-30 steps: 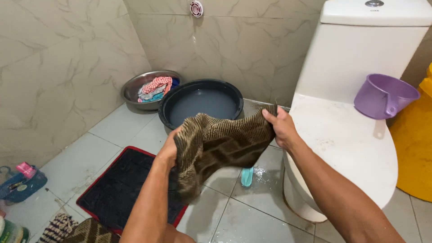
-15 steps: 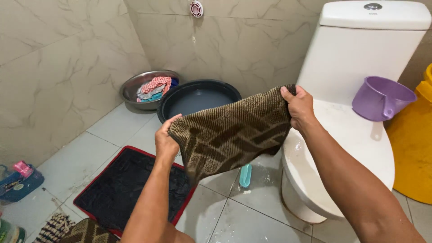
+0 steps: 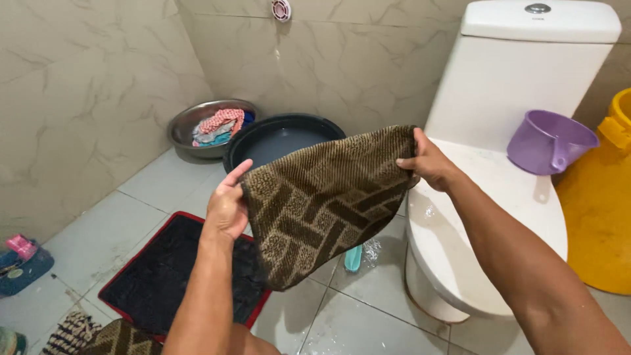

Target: The person pours water from a purple scoop onto a patterned doormat placed on a toilet seat, then rubs and scrubs the mat with their hands. They fold and unfold the mat, continue rinsing it with water, and finally place it back on the toilet seat.

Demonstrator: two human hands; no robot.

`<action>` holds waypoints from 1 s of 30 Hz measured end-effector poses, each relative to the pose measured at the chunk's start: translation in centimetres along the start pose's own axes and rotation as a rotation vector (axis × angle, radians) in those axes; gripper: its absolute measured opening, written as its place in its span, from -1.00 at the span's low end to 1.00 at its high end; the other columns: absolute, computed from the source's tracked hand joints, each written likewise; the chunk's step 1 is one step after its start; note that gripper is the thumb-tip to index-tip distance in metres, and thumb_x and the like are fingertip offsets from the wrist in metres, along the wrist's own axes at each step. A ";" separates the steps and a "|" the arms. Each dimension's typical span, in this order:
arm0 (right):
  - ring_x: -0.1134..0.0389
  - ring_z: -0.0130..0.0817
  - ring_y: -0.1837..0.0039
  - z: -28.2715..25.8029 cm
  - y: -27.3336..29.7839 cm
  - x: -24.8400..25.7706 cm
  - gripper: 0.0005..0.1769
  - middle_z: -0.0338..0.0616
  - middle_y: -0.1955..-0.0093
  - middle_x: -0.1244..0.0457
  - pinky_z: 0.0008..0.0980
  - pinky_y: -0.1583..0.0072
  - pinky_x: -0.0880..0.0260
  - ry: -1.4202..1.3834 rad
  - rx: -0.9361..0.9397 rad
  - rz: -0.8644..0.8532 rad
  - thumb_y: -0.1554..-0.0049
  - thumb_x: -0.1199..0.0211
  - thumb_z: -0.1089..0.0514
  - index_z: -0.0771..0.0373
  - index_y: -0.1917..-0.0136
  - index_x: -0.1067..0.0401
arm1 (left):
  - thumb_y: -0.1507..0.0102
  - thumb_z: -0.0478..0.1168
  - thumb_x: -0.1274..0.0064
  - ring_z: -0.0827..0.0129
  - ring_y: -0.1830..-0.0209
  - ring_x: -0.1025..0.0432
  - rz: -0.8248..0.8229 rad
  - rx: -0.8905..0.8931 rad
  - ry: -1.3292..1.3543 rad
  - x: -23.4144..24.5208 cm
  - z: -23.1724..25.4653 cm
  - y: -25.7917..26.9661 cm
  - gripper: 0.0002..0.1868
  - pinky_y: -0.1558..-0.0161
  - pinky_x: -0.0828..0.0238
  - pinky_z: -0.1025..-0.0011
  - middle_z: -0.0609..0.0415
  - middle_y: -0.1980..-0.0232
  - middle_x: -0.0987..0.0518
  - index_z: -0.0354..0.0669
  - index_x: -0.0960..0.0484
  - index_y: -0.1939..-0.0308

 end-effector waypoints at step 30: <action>-0.41 -0.11 -0.01 -0.3 -2.4 -2.1 -0.76 -0.01 0.07 -0.38 -0.16 -0.08 -0.39 0.643 0.174 0.129 -0.19 -0.32 0.02 0.22 0.00 -0.54 | -0.05 -0.32 -0.29 -0.08 -0.06 -0.52 0.020 -0.473 -1.678 1.3 -1.7 0.8 -0.56 -0.11 -0.49 0.10 -0.13 -0.07 -0.52 -0.03 -0.53 0.02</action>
Point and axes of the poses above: each hand's wrist, its own y-axis away from the middle knuckle, its own x-axis out of the back of the hand, z = x × y, the point moved 5 cm from there along -y, towards the middle knuckle
